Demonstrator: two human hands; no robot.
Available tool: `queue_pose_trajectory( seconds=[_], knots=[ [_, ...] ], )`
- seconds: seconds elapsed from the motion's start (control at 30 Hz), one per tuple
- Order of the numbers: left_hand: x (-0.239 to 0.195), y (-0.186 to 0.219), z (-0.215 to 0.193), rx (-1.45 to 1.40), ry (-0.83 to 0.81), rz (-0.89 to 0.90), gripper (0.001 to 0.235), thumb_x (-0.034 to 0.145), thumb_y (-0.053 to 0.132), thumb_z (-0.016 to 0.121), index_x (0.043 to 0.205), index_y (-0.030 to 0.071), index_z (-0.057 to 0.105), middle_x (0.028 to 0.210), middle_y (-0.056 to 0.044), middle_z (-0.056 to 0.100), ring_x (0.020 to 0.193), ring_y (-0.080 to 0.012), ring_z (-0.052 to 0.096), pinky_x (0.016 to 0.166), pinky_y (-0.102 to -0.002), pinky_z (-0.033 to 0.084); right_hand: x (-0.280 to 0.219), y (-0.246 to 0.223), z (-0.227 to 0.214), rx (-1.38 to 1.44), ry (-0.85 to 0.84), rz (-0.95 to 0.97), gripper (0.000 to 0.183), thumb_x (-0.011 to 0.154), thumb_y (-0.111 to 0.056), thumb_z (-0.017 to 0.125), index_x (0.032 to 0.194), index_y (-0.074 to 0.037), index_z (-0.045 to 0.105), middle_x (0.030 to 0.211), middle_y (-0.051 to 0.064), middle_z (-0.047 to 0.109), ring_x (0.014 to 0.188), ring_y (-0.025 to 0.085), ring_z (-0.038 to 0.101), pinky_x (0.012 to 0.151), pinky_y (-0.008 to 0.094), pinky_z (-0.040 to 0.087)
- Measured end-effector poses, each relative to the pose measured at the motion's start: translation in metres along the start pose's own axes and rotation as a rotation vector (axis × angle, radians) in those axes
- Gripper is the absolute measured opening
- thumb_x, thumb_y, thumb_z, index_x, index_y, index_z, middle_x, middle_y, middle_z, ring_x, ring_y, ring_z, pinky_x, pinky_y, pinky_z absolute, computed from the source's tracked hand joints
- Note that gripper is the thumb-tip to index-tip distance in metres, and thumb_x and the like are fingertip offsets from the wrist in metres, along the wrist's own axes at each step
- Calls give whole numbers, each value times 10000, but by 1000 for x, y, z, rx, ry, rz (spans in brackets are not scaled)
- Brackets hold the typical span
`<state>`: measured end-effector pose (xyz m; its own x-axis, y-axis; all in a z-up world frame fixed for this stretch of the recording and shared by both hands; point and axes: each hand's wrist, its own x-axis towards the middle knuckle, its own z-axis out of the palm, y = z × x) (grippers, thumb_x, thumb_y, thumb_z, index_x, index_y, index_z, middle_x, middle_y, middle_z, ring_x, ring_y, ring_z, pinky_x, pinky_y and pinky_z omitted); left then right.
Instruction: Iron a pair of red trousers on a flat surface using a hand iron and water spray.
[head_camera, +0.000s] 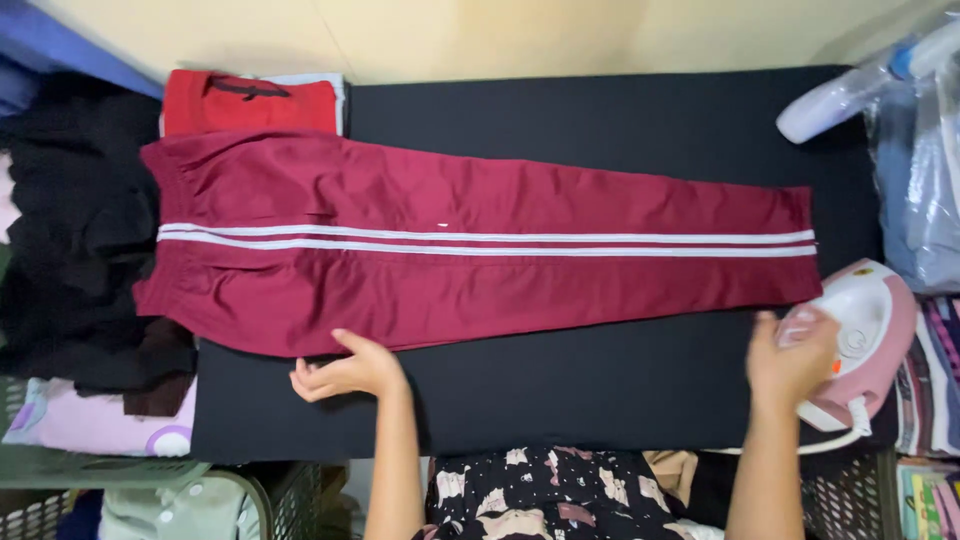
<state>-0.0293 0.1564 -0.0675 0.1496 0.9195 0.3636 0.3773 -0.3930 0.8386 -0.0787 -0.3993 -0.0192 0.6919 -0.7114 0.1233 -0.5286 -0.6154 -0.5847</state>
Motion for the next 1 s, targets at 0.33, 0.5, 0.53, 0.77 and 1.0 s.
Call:
queue_pose_trajectory(
  seconds=[0.33,0.5,0.53,0.77,1.0],
  knots=[
    [-122,111,-5,133,-1159,831,675,986,348,587,1548,13,422,1673,-224,284,1554,-404,256,1223,-628,167,79,139,-53,-217,163,-20,542,777,-166,826,1219,63,611,1216,287,639,1110,484,618,935,550,482],
    [-132,108,0,246,-1188,934,726,996,435,546,1553,-3,389,1643,-228,301,1539,-387,252,1211,-626,170,64,81,-84,-163,267,9,422,853,-207,793,1154,59,665,1168,255,706,1076,442,683,954,504,515],
    [-133,110,-1,247,-1179,931,730,994,441,543,1555,-1,388,1645,-224,305,1539,-385,257,1211,-623,176,67,65,-88,-111,224,-87,413,879,-202,774,1171,62,653,1166,242,705,1088,416,686,980,480,521],
    [-132,112,-1,251,-1165,928,733,991,446,545,1557,11,384,1648,-211,321,1532,-377,279,1210,-613,199,93,-114,-51,-331,-324,-576,491,765,-260,871,1225,-167,730,976,183,735,923,419,709,809,498,544],
    [-132,115,-2,252,-1149,921,719,988,436,552,1552,20,394,1646,-205,328,1537,-370,284,1212,-606,208,79,-157,16,-360,-347,-882,265,785,-254,804,1025,-168,730,902,109,747,879,334,736,790,471,555]
  ],
)
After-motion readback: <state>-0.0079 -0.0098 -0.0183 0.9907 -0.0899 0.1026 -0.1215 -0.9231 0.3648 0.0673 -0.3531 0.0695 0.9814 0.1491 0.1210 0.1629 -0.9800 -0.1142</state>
